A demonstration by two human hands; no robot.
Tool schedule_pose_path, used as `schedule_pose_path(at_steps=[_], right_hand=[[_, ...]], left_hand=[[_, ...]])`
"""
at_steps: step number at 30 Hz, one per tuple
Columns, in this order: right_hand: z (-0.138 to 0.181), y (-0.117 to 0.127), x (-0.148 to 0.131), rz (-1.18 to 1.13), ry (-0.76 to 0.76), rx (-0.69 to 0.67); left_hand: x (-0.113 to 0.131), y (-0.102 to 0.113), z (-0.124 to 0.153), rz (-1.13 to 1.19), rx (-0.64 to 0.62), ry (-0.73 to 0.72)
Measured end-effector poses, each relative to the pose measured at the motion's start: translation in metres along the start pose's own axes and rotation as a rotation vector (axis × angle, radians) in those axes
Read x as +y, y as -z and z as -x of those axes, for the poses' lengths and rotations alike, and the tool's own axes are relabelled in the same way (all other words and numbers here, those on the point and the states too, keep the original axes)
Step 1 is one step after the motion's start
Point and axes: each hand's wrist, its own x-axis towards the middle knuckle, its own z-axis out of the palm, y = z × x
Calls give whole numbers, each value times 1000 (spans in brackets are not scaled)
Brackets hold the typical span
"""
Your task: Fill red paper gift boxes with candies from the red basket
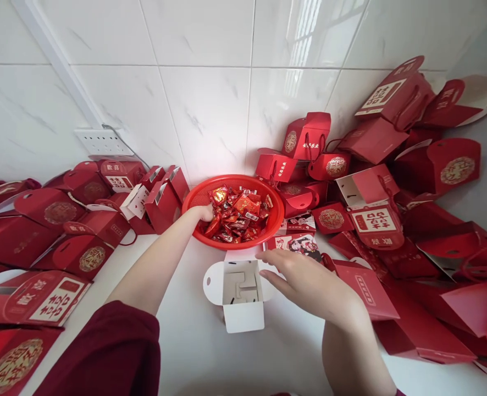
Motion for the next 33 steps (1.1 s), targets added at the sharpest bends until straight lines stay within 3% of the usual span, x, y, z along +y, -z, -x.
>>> schedule_pose_path(at_steps=[3,8,18,21,24,26,30,33], right_hand=[[-1,2,6,-5,6,26],[0,5,9,10,-4,10],[8,6,19,32,-38,25],[9,10,25,41,-64,55],[6,11,30,41,-57,65],[1,11,34,37,-56,56],[-14,4,38,17,-74,36],[-31,-4,42,-33,-53,94]], left_hand=[[-7,7,-3,51,-37,90],[-2,20,13,240,71,77],[32,21,74,448,152,21],[53,14,104,471,91,-36],[68,5,130,403,-44,-104],[67,-1,136,310,-32,-139],[46,-15,120,-15,189,-142],[33,-25,108,-319,333,-120]])
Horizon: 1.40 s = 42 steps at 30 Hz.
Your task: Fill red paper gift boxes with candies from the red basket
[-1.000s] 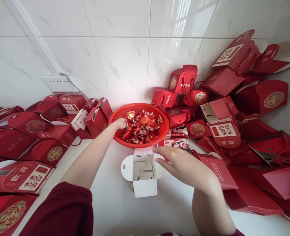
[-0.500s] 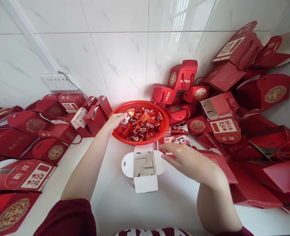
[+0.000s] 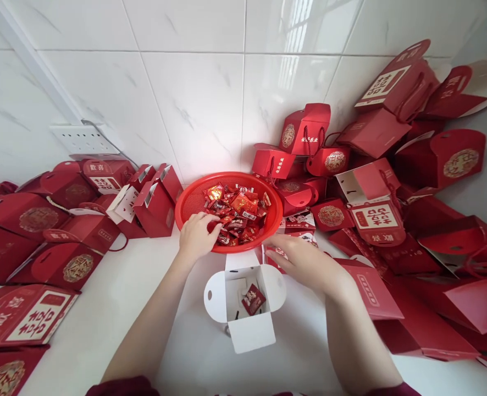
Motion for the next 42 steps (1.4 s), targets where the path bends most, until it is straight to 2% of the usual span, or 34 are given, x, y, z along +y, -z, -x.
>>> schedule_pose_path(at_steps=[3,5,10,15,17,21,23,27,30,34,42], right_hand=[[-22,-12,5,-59,40,124],[-39,-17,7,-59,54,94],[-94,-23,6,46,12,-365],[-146,-43,8,-33,79,-609],[-159,-55,14,-56,76,-599],[-169,-70,31,-92,26,-394],[-170,-73,37,-105,-13,-320],[-168,-74,41,-98,-83,-258],[-168,-74,42,-71,-110,-253],[-170,-76,44,-22,-117,-317],[-169,-77,41,52,-50,-414]], left_hand=[[-2,-6,1,-112,23,-37],[-1,-6,3,-136,6,-53],[-2,-5,4,-154,-19,-60],[-3,-7,4,-142,0,-73],[-3,-7,5,-135,13,-80],[-2,-8,6,-157,44,-71],[-2,-9,6,-174,49,-70],[-2,-10,6,-187,48,-73],[-2,-10,6,-186,37,-66],[-2,-10,6,-183,27,-54],[-2,-11,6,-183,14,-48]])
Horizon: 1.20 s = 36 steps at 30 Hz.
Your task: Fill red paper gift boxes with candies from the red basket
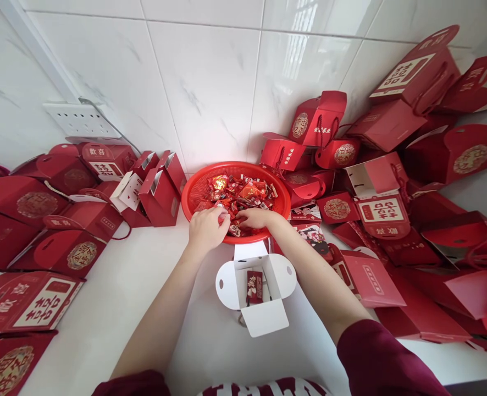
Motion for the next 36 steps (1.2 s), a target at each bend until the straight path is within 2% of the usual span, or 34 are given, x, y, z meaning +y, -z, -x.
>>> schedule_pose_path(at_steps=[5,8,15,20,22,25,27,30,32,36], right_hand=[[1,-1,1,38,20,11],[0,-2,4,35,36,61],[9,1,-4,-82,155,306],[56,0,-20,-259,271,530],[81,-1,-23,-464,364,488],[106,-5,-23,-674,447,187],[107,-4,-20,-695,421,135],[88,8,-11,-552,236,307],[67,26,-5,-409,96,388],[22,77,4,-259,-66,481]], left_hand=[[0,-1,1,1,-6,3],[0,0,1,-1,-4,5],[2,2,0,-10,-5,8],[2,2,0,-16,0,19],[2,2,0,-16,4,20],[2,3,1,-11,11,16],[2,4,1,-6,14,16],[2,5,1,4,14,19],[1,6,1,14,12,16],[0,6,1,36,11,2]])
